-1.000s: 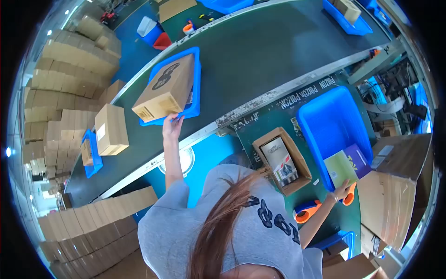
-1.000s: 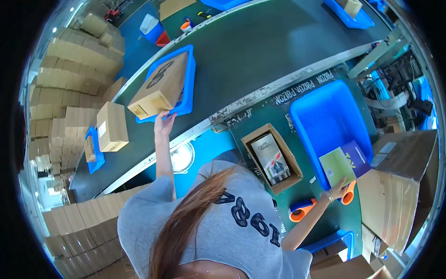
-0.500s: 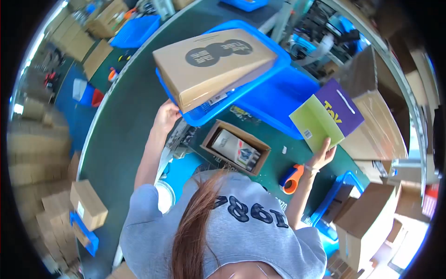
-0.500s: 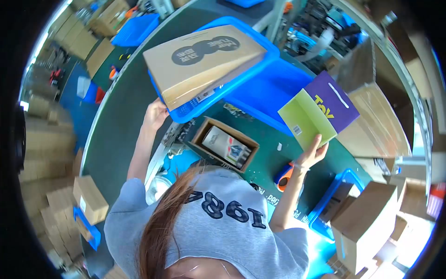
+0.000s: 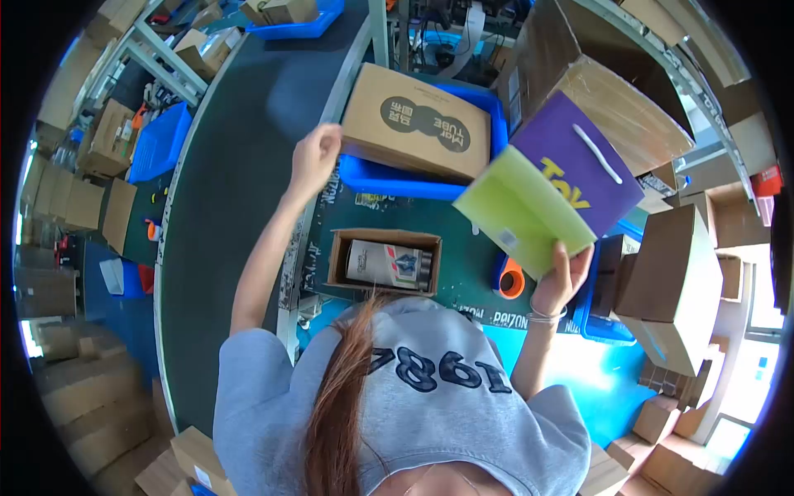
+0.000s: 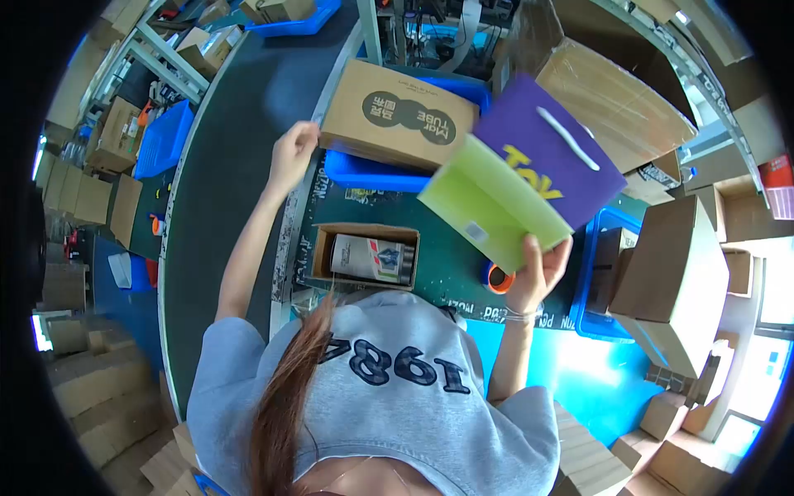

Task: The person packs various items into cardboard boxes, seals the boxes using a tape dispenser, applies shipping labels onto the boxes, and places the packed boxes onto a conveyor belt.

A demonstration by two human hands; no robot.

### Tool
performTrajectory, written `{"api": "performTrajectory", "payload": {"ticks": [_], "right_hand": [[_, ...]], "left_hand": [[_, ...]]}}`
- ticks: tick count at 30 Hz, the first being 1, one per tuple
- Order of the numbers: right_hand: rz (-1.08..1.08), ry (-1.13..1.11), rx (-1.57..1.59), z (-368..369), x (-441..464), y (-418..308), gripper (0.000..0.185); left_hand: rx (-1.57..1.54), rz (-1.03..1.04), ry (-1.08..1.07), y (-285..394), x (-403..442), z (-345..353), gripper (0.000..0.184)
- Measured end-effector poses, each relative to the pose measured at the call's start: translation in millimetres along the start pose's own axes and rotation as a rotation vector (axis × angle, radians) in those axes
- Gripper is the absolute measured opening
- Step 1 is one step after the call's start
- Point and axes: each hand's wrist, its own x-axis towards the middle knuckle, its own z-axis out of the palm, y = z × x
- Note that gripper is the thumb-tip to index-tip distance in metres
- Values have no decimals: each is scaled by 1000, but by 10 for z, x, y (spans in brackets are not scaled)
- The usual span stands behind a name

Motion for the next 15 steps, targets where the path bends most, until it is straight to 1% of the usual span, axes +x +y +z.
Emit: {"api": "performTrajectory", "payload": {"ticks": [1, 2, 4, 6, 7, 9, 10, 13, 14, 15], "right_hand": [[43, -71, 25, 47, -6, 9, 31], [67, -81, 9, 153, -50, 19, 31], [55, -264, -144, 437, -264, 63, 30], [-35, -458, -405, 539, -561, 254, 28], [-20, -481, -401, 624, -622, 286, 28], [-607, -908, -657, 753, -594, 297, 22], [-601, -925, -651, 778, -537, 321, 22], [-927, -1307, -923, 752, -263, 435, 18], [-1044, -1428, -1012, 779, -217, 470, 16], [-1048, -1440, -1006, 840, -204, 495, 16]], "left_hand": [[-118, -36, -59, 446, -353, -45, 10], [-72, -26, -263, 625, -684, -107, 9], [10, 101, -651, 808, -1235, -181, 12], [90, 226, -653, 540, -1935, -21, 13], [90, 199, -644, 426, -2092, 35, 13], [462, 374, -523, 320, -2259, 149, 21], [461, 356, -520, 265, -2284, 148, 21], [613, 73, -482, 50, -2316, 71, 28], [635, 22, -473, 6, -2323, 80, 29], [658, -30, -464, 14, -2297, 71, 30]]}}
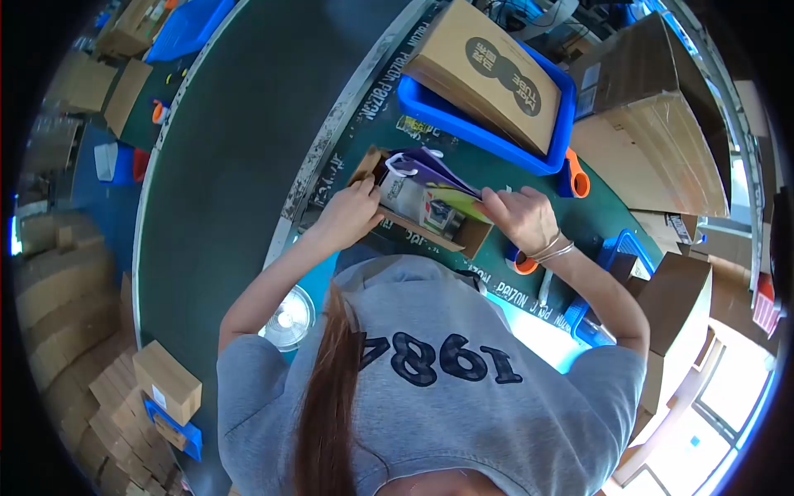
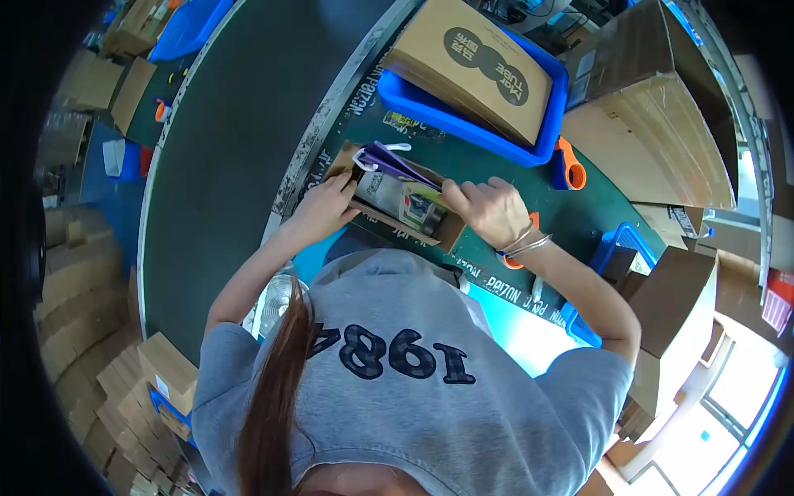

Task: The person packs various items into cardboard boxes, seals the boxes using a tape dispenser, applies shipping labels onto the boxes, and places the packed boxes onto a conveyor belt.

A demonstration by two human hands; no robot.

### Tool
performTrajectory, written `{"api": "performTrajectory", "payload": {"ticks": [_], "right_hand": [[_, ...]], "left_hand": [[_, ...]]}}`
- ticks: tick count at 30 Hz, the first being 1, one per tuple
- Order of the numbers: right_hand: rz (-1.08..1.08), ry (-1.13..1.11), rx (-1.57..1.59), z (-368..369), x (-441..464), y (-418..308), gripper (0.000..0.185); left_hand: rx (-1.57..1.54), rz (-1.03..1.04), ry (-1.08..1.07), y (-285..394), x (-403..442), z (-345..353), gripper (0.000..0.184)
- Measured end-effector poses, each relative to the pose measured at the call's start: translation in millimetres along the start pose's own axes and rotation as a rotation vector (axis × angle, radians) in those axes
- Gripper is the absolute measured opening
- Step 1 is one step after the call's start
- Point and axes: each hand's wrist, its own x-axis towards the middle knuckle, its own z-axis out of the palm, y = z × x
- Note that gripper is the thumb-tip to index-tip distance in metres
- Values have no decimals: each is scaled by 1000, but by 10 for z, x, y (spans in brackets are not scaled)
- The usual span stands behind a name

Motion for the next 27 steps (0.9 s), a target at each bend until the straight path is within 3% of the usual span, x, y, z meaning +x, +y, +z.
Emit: {"api": "performTrajectory", "payload": {"ticks": [4, 7, 9, 14, 19, 21, 25, 27], "right_hand": [[-176, 30, -123, 27, 290, -72, 12], [-116, 49, -141, 174, 356, -307, 13], [-23, 71, -156, 253, 365, -423, 14], [-13, -134, -72, 174, 369, -309, 12], [30, -418, -46, 396, 499, -147, 10], [205, -527, -42, 637, 567, -322, 10], [177, -486, -94, 1179, 371, -707, 14], [323, -550, 51, 1264, 429, -622, 18]], "left_hand": [[90, 69, -139, 203, 139, -64, 36], [93, 275, -82, 147, 382, -39, 41], [21, 250, -445, 216, 544, -73, 44], [-61, 234, -569, 192, 604, -106, 39], [-46, 328, -308, 25, 451, 352, 31], [-43, 301, -352, 100, 414, 384, 29], [-44, 214, -476, 304, 342, 307, 22], [2, 255, -307, 308, 309, 359, 19]]}}
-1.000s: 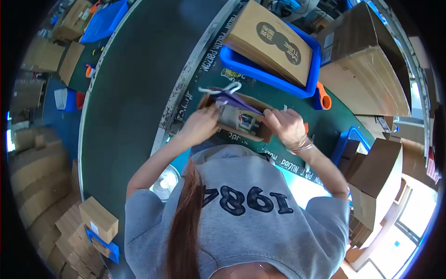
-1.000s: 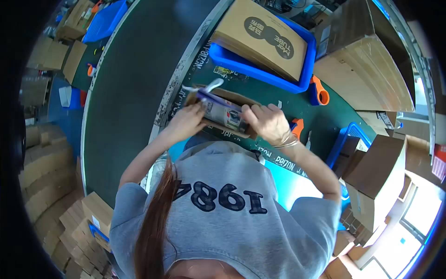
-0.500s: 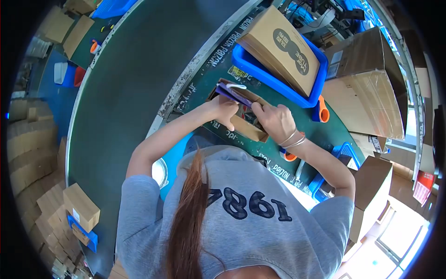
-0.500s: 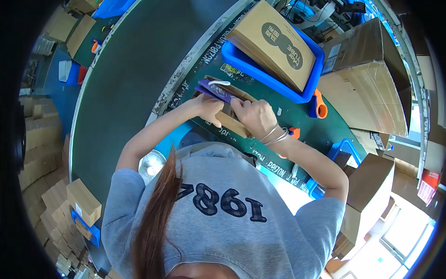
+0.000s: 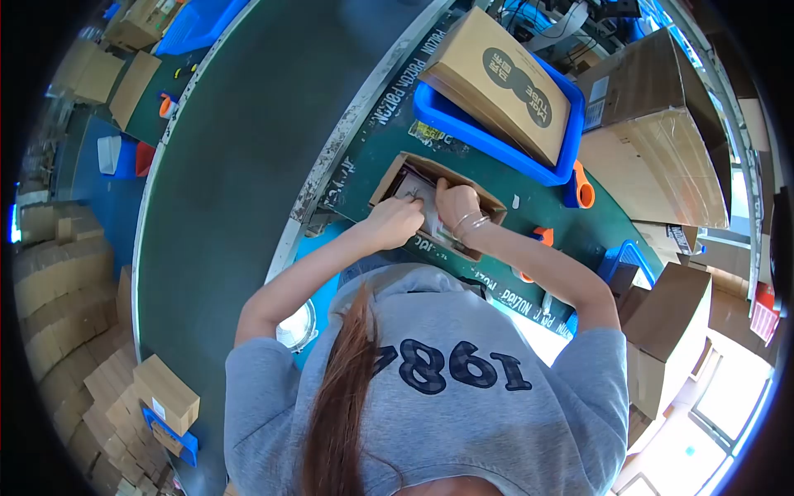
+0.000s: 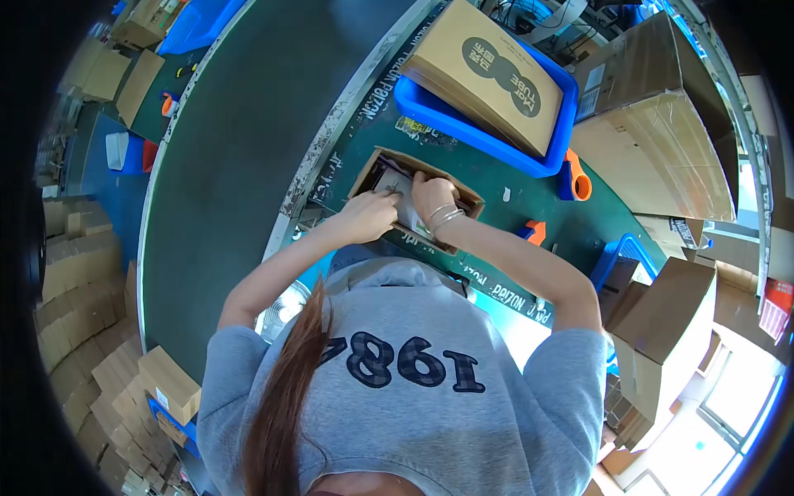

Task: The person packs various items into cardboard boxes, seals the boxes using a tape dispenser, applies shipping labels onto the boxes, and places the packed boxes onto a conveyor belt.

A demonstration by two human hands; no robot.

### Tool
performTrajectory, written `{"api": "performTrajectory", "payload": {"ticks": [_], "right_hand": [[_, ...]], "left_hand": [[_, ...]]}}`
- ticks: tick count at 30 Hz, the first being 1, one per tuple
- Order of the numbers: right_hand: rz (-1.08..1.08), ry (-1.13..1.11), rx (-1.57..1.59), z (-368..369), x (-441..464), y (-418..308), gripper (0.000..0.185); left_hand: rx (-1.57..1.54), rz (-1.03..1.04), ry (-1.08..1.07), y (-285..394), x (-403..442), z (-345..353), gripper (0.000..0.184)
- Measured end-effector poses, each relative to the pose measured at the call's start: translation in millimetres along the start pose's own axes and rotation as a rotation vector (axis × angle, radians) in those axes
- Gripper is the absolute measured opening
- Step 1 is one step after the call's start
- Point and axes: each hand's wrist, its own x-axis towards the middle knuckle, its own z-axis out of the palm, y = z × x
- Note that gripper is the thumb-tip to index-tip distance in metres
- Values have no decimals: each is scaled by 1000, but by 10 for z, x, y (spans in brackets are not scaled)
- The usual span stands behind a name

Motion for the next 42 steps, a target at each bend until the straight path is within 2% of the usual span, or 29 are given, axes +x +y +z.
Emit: {"api": "performTrajectory", "payload": {"ticks": [2, 3, 4, 6, 8, 11, 15, 17, 18, 22, 23, 24, 27, 28, 29, 30, 32, 33, 35, 39, 40, 42], "right_hand": [[102, -86, 167, -4, 81, 45, 22], [135, -130, 277, -51, 117, 111, 23], [116, -153, 383, -97, 119, 180, 23], [-53, -170, 629, -199, 58, 424, 25], [-272, -35, 637, -212, -213, 602, 26], [-376, 287, 463, -97, -509, 738, 29], [-411, 445, 503, -3, -181, 567, 27], [-505, 719, 407, 185, 134, 320, 22], [-494, 722, 406, 137, 92, 355, 22], [80, 847, 250, -282, -322, 598, 31], [70, 742, 298, -80, -528, 578, 37], [62, 638, 347, 168, -742, 495, 43], [198, 614, 466, 380, -1026, 249, 51], [526, 763, 566, 734, -991, 294, 51], [861, 908, 654, 1136, -936, 364, 50], [858, 906, 655, 1386, -880, 455, 50], [1578, 280, 530, 1702, -900, 689, 53], [1575, 279, 530, 1697, -975, 771, 53], [1387, 412, 994, 1465, -1160, 957, 45], [821, 623, 1860, 669, -1395, 1161, 34], [815, 615, 1864, 431, -1358, 1073, 34], [533, 568, 1711, -15, -1140, 721, 36]], "left_hand": [[71, 32, 161, 12, -21, 51, 19], [74, 35, 157, 55, -62, -3, 19], [99, -28, 282, 133, -132, -134, 18], [145, -148, 531, 287, -265, -412, 16], [165, -197, 649, 287, -288, -430, 16], [-27, -169, 379, 129, -309, -111, 20], [-110, -134, 116, 40, -156, -367, 26], [-128, -118, -51, 0, -44, -528, 31], [-124, -108, -55, -23, 0, -493, 31], [-82, 55, 570, -170, 149, -106, 45], [-88, 66, 569, -180, 171, -76, 45], [51, 83, 544, -194, 184, -67, 50], [387, 126, 487, -225, 241, -46, 63], [446, 137, 480, -210, 273, -36, 65], [331, 128, 452, -190, 295, -83, 69], [229, 108, 417, -199, 269, -164, 72], [26, 68, 346, -198, 234, -255, 80], [25, 65, 346, -189, 229, -246, 80], [-14, 98, 344, -167, 217, -218, 83], [-69, 128, 353, -179, 185, -184, 83], [-86, 134, 366, -197, 185, -188, 80], [-108, 137, 392, -229, 164, -218, 75]]}}
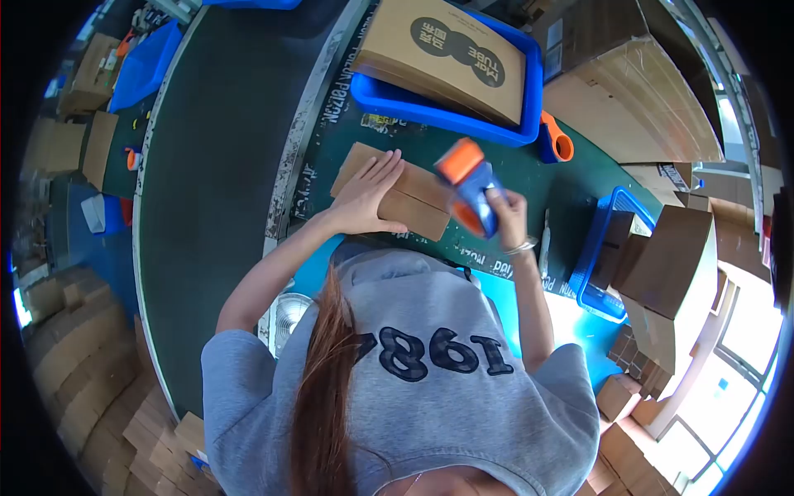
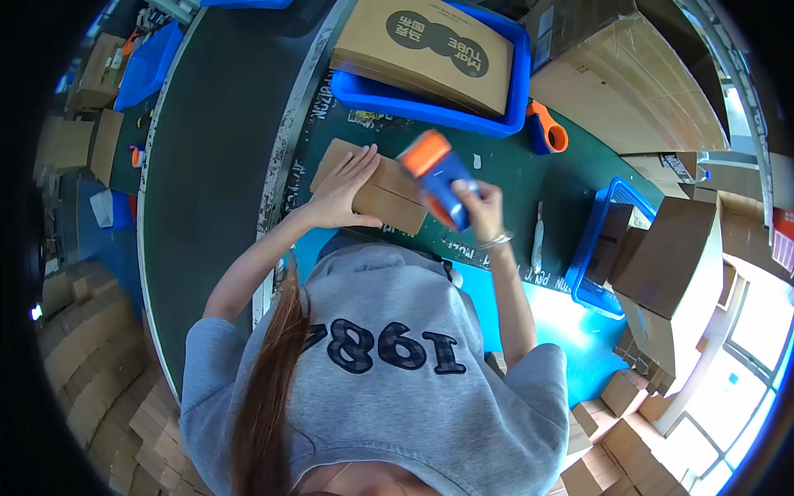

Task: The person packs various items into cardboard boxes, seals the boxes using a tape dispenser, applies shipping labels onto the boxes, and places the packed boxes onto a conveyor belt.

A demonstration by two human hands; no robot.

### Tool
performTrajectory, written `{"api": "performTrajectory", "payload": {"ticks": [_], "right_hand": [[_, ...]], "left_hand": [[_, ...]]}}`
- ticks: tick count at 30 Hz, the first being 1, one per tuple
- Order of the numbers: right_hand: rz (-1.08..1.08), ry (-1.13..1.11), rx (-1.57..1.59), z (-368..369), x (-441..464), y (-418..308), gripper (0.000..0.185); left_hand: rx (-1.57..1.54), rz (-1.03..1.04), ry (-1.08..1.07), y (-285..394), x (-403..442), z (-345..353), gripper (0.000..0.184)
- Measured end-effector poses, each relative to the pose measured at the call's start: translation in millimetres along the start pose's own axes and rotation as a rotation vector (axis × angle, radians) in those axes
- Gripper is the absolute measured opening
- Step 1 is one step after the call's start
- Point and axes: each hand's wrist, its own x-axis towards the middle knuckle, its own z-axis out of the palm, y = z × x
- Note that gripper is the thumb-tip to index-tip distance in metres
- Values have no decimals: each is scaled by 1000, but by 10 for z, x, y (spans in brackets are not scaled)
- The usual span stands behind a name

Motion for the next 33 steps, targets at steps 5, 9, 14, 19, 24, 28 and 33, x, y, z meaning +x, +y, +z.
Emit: {"api": "performTrajectory", "payload": {"ticks": [5, 9, 14, 19, 24, 28, 33], "right_hand": [[46, -154, -261, 555, -15, -204, 43], [42, -201, -277, 547, -19, -278, 44], [39, -294, -443, 758, -16, -385, 47], [61, -279, -743, 673, 120, -335, 54], [60, -221, -953, 771, 64, -501, 60], [-37, -189, -967, 739, -58, -588, 59], [208, -314, -817, 562, -212, -906, 52]], "left_hand": [[-1155, -513, -61, -52, -95, -200, 63], [-1743, -757, -20, -38, -93, -452, 46], [-1609, -974, 171, -447, -187, -494, 30], [-1164, -1084, 342, -1146, -642, -458, 20], [-731, -566, 218, -672, -478, 107, 41], [-646, -260, 118, -531, -521, -189, 64], [-496, -244, 12, -531, -427, -364, 83]]}}
